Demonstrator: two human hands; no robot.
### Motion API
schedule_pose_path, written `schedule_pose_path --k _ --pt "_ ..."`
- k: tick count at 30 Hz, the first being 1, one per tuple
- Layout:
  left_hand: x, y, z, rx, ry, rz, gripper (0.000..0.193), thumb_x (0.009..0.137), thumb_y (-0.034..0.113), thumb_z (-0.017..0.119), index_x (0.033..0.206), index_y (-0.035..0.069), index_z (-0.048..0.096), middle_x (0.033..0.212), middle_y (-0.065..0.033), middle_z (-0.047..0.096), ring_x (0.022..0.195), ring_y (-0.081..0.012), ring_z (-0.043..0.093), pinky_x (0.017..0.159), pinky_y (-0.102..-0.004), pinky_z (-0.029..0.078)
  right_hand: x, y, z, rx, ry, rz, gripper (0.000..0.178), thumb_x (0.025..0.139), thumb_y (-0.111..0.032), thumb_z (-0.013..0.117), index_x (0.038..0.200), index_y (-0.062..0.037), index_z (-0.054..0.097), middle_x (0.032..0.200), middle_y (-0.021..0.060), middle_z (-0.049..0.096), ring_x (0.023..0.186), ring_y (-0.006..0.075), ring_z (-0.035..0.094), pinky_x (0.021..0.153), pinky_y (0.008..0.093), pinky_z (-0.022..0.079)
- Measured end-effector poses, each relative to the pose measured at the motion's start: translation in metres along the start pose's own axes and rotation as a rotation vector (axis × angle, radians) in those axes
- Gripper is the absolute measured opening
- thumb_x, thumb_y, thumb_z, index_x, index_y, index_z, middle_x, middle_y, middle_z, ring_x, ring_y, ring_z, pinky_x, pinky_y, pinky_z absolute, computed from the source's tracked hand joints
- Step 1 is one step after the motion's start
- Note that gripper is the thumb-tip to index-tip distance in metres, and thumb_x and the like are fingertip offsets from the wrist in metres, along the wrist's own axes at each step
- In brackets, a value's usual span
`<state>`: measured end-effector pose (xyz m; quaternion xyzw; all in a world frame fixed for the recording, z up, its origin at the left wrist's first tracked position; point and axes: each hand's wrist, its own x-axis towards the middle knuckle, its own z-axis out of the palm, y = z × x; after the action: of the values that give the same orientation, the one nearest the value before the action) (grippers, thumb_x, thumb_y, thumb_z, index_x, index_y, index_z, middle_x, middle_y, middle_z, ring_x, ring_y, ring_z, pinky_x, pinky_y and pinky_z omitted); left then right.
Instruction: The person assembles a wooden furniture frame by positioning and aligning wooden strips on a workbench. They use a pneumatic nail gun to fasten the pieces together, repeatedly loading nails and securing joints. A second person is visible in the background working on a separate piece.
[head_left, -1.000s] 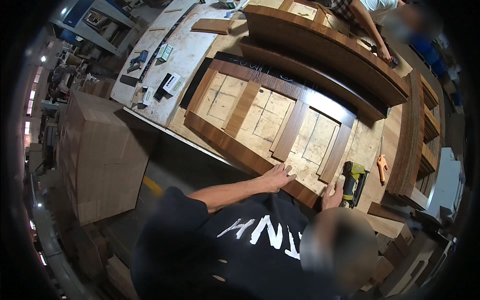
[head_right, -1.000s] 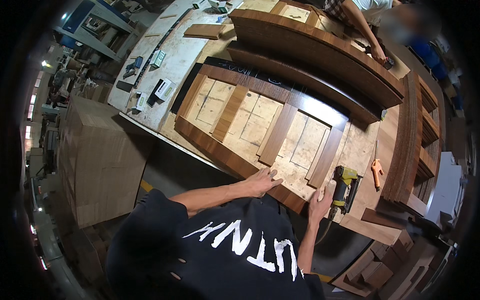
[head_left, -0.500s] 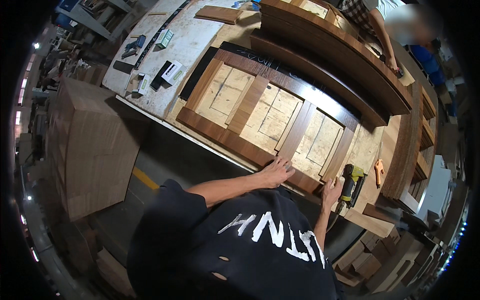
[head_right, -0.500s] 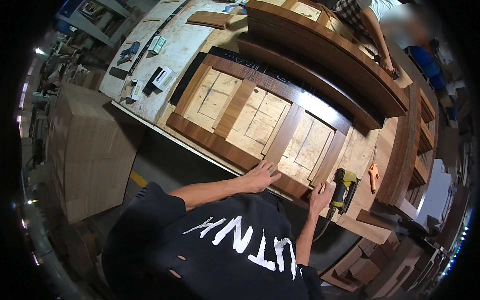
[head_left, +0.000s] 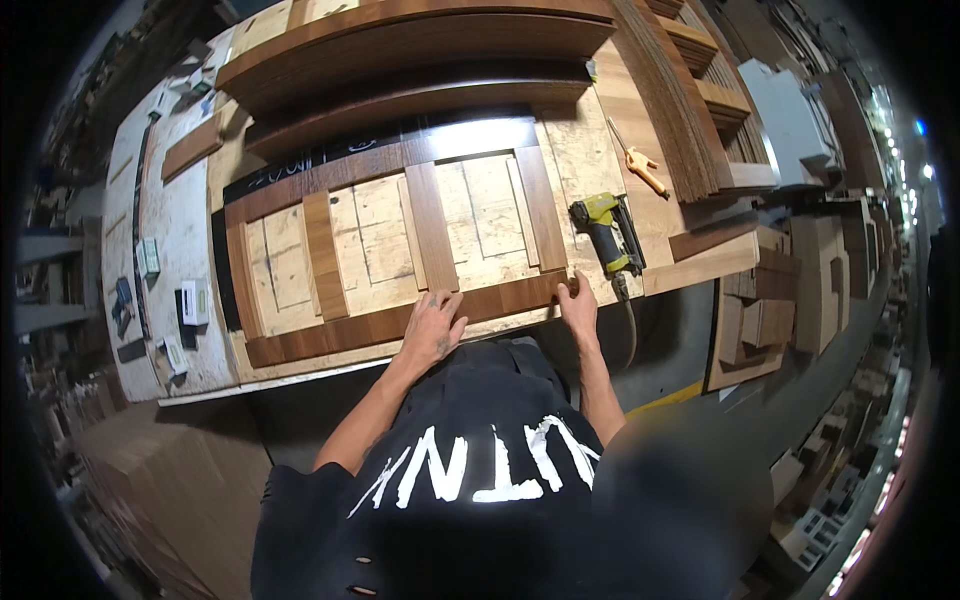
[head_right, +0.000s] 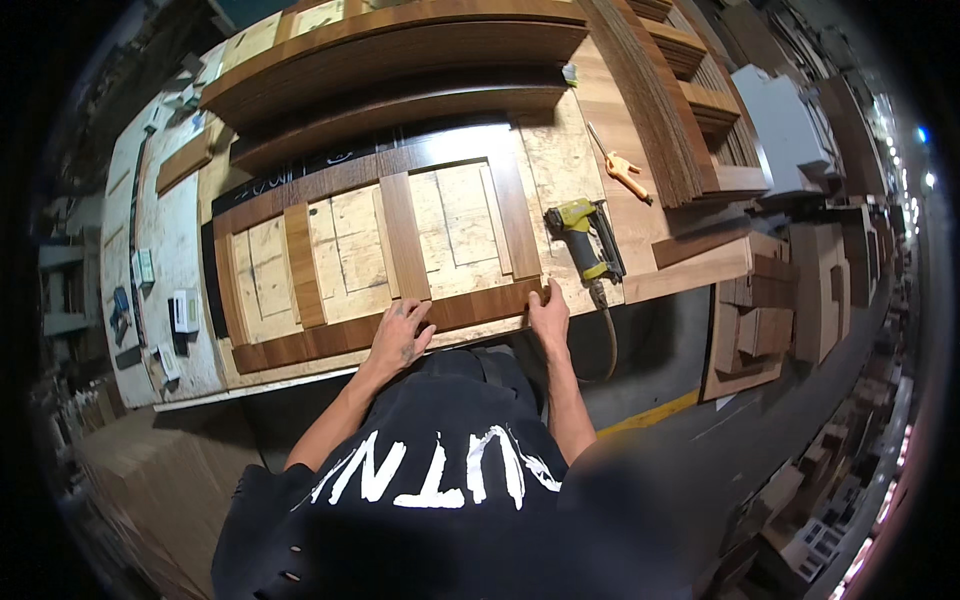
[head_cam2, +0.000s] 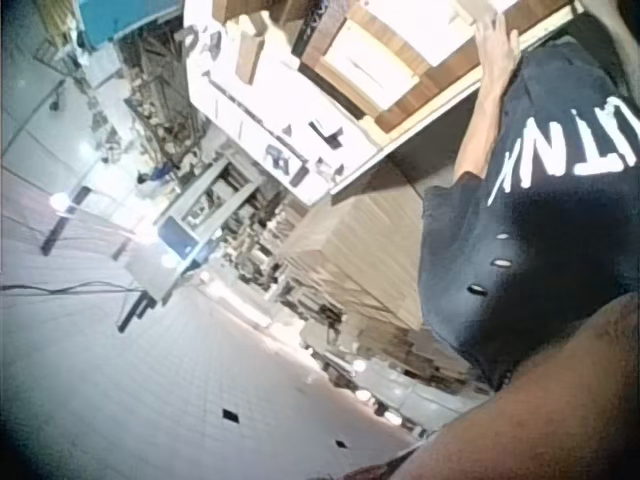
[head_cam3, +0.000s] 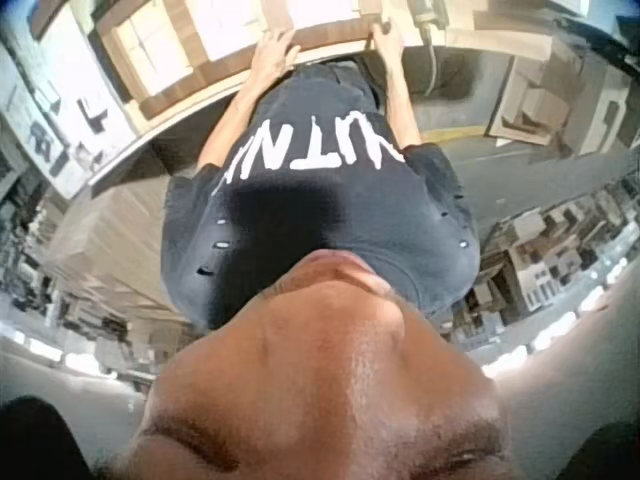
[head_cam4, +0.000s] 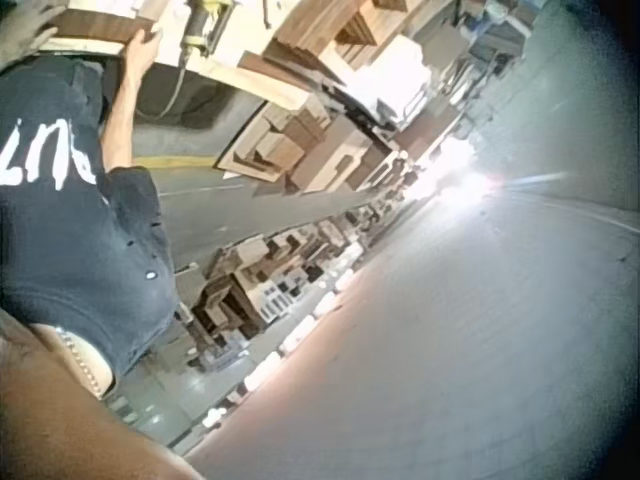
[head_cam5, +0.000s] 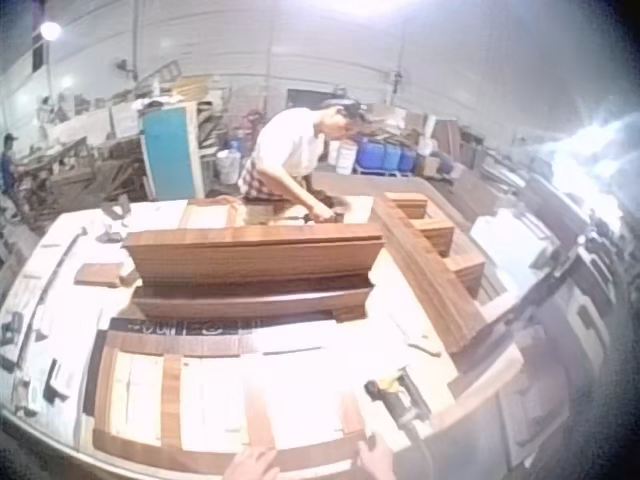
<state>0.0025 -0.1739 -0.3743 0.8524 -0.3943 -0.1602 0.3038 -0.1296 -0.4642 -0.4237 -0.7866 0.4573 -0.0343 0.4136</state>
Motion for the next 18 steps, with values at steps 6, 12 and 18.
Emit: schedule_pose_path --k 6,12,18 --pt "0.026 0.012 0.004 -0.014 -0.034 0.016 0.040 0.091 0.021 0.068 0.124 -0.001 0.062 0.117 -0.0194 0.063 0.110 -0.0384 0.059 0.097 -0.0472 0.048 0.008 -0.001 0.004 0.033 -0.033 -0.036 0.057 0.089 -0.020 0.066 0.138 0.0059 0.052 0.128 0.0301 0.062 0.121 0.0444 0.059 0.105 0.0480 0.046" --pt "0.088 0.027 0.012 0.031 0.000 -0.034 0.036 0.092 0.020 0.068 0.122 -0.001 0.065 0.116 -0.0206 0.064 0.108 -0.0398 0.060 0.095 -0.0463 0.050 0.035 -0.021 -0.014 -0.084 -0.044 -0.231 0.053 0.092 -0.016 0.062 0.138 0.0076 0.051 0.132 0.0297 0.058 0.124 0.0453 0.054 0.107 0.0488 0.044" --pt "0.203 0.021 0.023 0.208 0.137 -0.027 0.037 0.092 0.019 0.067 0.124 -0.001 0.064 0.122 -0.0204 0.061 0.116 -0.0393 0.056 0.100 -0.0486 0.045 0.104 -0.067 -0.014 0.032 -0.171 -0.476 0.061 0.090 -0.013 0.063 0.143 0.0092 0.043 0.141 0.0320 0.049 0.130 0.0458 0.048 0.111 0.0485 0.040"
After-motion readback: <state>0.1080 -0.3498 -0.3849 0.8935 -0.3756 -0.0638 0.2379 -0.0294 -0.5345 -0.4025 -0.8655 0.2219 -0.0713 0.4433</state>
